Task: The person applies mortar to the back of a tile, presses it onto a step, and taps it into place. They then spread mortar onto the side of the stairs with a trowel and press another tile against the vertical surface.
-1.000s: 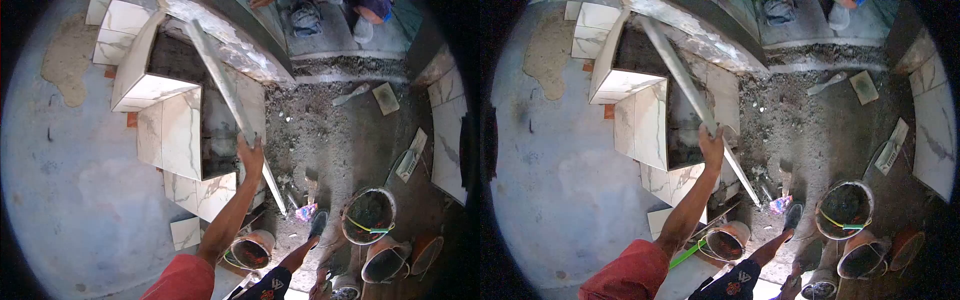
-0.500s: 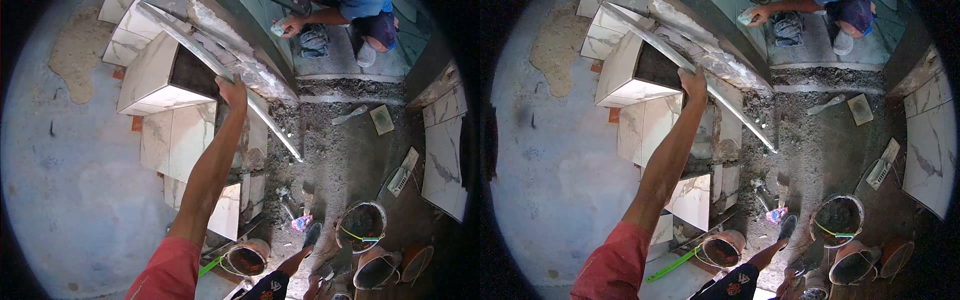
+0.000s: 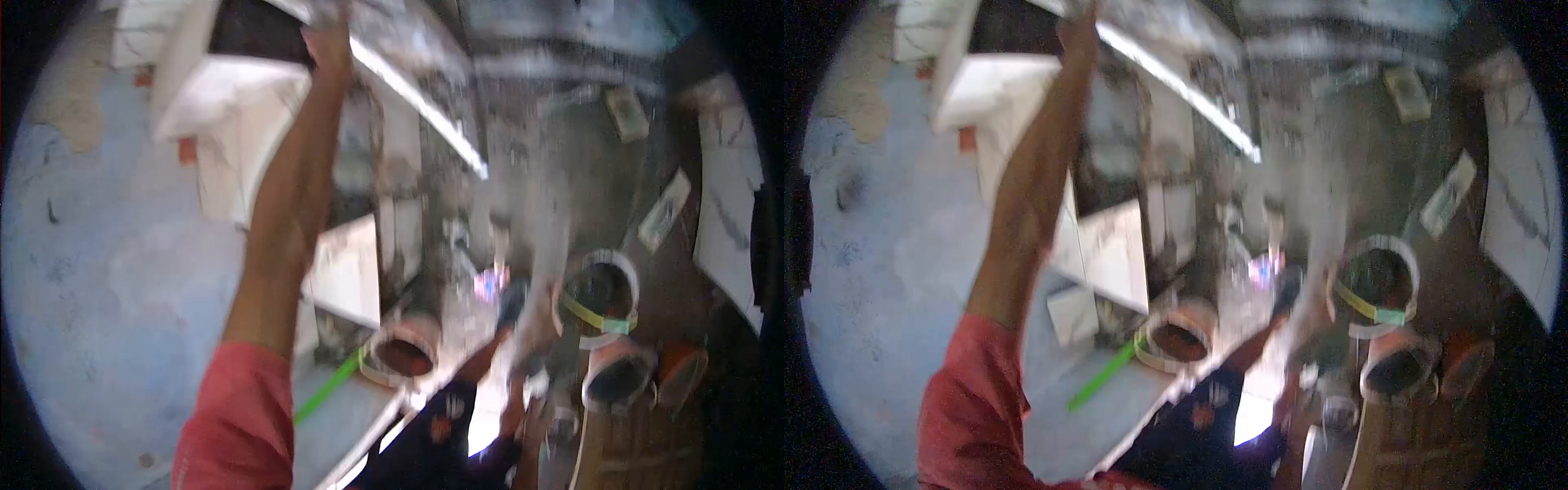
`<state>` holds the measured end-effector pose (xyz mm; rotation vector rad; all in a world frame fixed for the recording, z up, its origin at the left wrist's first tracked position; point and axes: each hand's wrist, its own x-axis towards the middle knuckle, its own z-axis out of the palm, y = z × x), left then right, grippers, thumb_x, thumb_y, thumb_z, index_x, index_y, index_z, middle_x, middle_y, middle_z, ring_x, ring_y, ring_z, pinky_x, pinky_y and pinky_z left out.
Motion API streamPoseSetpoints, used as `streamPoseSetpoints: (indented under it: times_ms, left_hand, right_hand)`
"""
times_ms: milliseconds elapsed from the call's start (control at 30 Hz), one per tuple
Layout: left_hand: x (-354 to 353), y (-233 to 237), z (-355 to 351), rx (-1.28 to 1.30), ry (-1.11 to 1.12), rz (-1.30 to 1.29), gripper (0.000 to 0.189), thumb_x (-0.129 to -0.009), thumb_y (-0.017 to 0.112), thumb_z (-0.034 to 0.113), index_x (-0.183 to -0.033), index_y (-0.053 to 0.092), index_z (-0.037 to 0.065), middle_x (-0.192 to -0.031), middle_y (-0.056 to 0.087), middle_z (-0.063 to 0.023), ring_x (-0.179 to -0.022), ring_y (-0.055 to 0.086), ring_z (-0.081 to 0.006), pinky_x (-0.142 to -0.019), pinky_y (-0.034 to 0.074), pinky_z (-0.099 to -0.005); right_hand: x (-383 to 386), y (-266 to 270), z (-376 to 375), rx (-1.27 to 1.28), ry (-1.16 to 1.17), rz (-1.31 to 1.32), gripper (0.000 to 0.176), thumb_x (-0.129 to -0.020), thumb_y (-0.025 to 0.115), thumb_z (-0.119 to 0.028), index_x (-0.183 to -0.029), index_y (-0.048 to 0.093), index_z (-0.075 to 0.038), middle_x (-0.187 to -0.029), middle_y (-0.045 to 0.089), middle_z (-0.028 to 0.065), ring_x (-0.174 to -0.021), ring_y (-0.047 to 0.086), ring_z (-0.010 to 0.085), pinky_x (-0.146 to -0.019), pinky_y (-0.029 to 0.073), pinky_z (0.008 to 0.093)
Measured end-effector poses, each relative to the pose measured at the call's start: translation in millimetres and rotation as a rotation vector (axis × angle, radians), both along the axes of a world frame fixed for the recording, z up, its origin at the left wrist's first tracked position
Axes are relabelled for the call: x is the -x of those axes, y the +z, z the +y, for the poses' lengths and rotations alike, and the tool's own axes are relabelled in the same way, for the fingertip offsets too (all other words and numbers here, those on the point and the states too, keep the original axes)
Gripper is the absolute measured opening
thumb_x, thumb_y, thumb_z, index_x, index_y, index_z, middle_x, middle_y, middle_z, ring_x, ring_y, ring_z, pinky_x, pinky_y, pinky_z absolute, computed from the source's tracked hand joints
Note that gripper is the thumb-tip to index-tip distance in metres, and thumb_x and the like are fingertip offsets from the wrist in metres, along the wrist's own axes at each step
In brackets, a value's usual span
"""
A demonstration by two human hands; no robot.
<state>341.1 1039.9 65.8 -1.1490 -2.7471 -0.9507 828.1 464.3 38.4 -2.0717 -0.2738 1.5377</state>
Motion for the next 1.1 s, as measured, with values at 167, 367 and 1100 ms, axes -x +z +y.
streamPoseSetpoints:
  times_ms: [167, 367, 1100]
  left_hand:
    - [-144.0, 26.6, -207.7, -0.165, -0.598, -0.371, 0.034, -0.078, 0.06, 0.009, -0.108, 0.049, -0.001, -0.106, 0.052, -0.0139, -0.098, 0.049, -0.0223, -0.087, 0.037, -0.0317]
    - [-203.7, -68.4, -590.5, 0.653, -0.462, -0.519, 0.018, -0.081, 0.053, 0.013, -0.093, 0.055, -0.001, -0.093, 0.057, -0.0187, -0.092, 0.052, -0.0342, -0.085, 0.039, -0.0417]
    - [-64.4, -200.1, -922.6, 0.183, 0.05, -0.329, 0.024, -0.08, 0.06, 0.026, -0.08, 0.061, 0.002, -0.066, 0.061, -0.0102, -0.06, 0.058, -0.0241, -0.053, 0.041, -0.0364]
  right_hand:
    - [-9.7, 9.9, 8.3, 0.18, 0.065, -0.027, 0.022, -0.084, 0.059, -0.023, -0.087, 0.048, -0.005, -0.066, 0.044, -0.0036, -0.055, 0.038, 0.0052, -0.047, 0.033, 0.0211]
    - [-16.6, 20.3, 4.3, 0.069, 0.303, -0.056, 0.031, -0.081, 0.061, -0.028, -0.088, 0.053, 0.001, -0.062, 0.044, -0.0027, -0.051, 0.038, 0.0041, -0.045, 0.03, 0.02]
    - [-49.2, -29.5, -71.1, -0.33, 1.047, -0.307, 0.038, -0.083, 0.055, -0.031, -0.092, 0.053, 0.005, -0.078, 0.059, 0.0225, -0.069, 0.058, 0.0315, -0.063, 0.044, 0.0378]
